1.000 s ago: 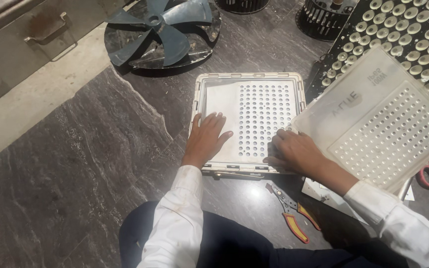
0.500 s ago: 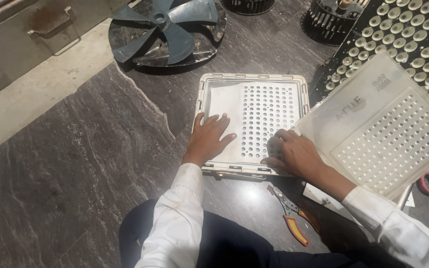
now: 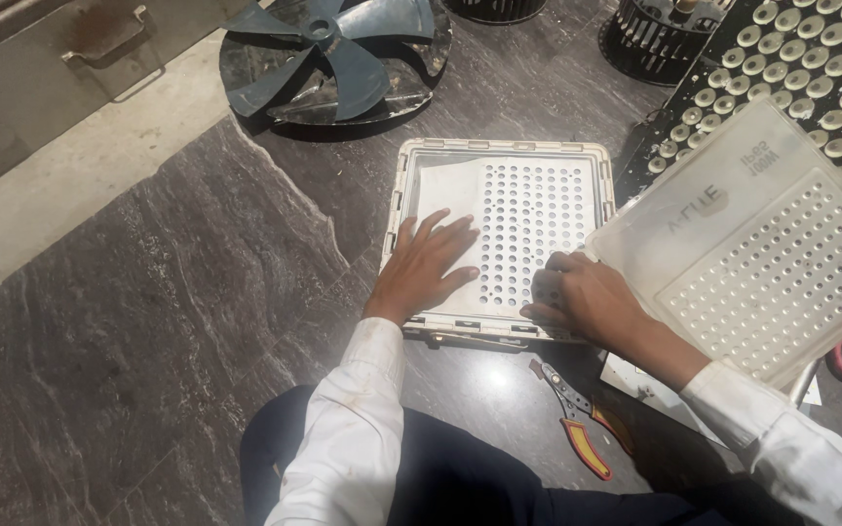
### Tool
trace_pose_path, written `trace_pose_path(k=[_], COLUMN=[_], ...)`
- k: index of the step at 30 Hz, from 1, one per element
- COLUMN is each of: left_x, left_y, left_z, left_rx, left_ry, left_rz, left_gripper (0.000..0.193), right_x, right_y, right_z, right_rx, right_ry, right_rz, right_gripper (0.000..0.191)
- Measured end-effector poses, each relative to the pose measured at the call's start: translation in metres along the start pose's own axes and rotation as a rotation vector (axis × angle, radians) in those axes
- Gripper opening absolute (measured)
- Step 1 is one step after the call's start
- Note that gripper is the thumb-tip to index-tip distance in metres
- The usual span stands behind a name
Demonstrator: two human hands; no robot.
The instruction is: The person assembles an LED light fixture by screwing a metal plate into a housing, inserting a perforated diffuser, and securing a clear cover. They use a screwdriver to fasten components and handle the metal plate, diffuser, and cover.
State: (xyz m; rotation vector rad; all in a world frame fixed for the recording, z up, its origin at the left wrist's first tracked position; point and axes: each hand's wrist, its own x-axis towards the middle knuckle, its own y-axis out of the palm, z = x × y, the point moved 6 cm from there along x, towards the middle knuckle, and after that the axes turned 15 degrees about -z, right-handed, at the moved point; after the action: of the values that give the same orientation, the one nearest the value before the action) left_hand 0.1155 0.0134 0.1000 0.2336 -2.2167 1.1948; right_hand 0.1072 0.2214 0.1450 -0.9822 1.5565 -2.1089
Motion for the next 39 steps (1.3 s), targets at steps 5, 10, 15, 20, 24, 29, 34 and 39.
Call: trace_pose_path(k=[5, 10, 15, 20, 24, 29, 34, 39], left_x=[-0.002, -0.003, -0.004, -0.001, 0.002, 0.004, 0.003, 0.002], left_y=[0.003, 0.005, 0.004, 0.002, -0.003, -0.008, -0.012, -0.01], left_z=[-0.001, 0.005, 0.006, 0.01, 0.015, 0.013, 0.014, 0.018], left_rx=[0.003, -0.015, -0.031, -0.027, -0.073, 0.068, 0.036, -0.009], left_ry=[-0.001, -0.039, -0.023, -0.077, -0.189, -0.152, -0.149, -0.186], left_rz=[0.049, 0.043, -0.003, -0.025, -0.122, -0.154, -0.198, -0.18], left_gripper=[0.057, 0.059, 0.06, 0.053, 0.054, 0.051, 0.044, 0.041], right_x=[0.0, 0.0, -0.002, -0.002, -0.001, 0.002, 0.003, 0.0], right_y=[0.009, 0.016, 0.031, 0.035, 0.041, 0.034, 0.027, 0.023], right_z=[-0.005, -0.016, -0.032, -0.033, -0.036, -0.027, -0.019, -0.015], right_rx=[-0.083, -0.057, 0.033, 0.063, 0.041, 0.054, 0.098, 0.099], right_ry=[0.012, 0.014, 0.039, -0.05, 0.095, 0.11, 0.091, 0.066], right_rz=[0.083, 0.046, 0.067, -0.013, 0.093, 0.078, 0.018, -0.01], right_gripper=[0.032, 0.046, 0.059, 0.063, 0.06, 0.056, 0.059, 0.062])
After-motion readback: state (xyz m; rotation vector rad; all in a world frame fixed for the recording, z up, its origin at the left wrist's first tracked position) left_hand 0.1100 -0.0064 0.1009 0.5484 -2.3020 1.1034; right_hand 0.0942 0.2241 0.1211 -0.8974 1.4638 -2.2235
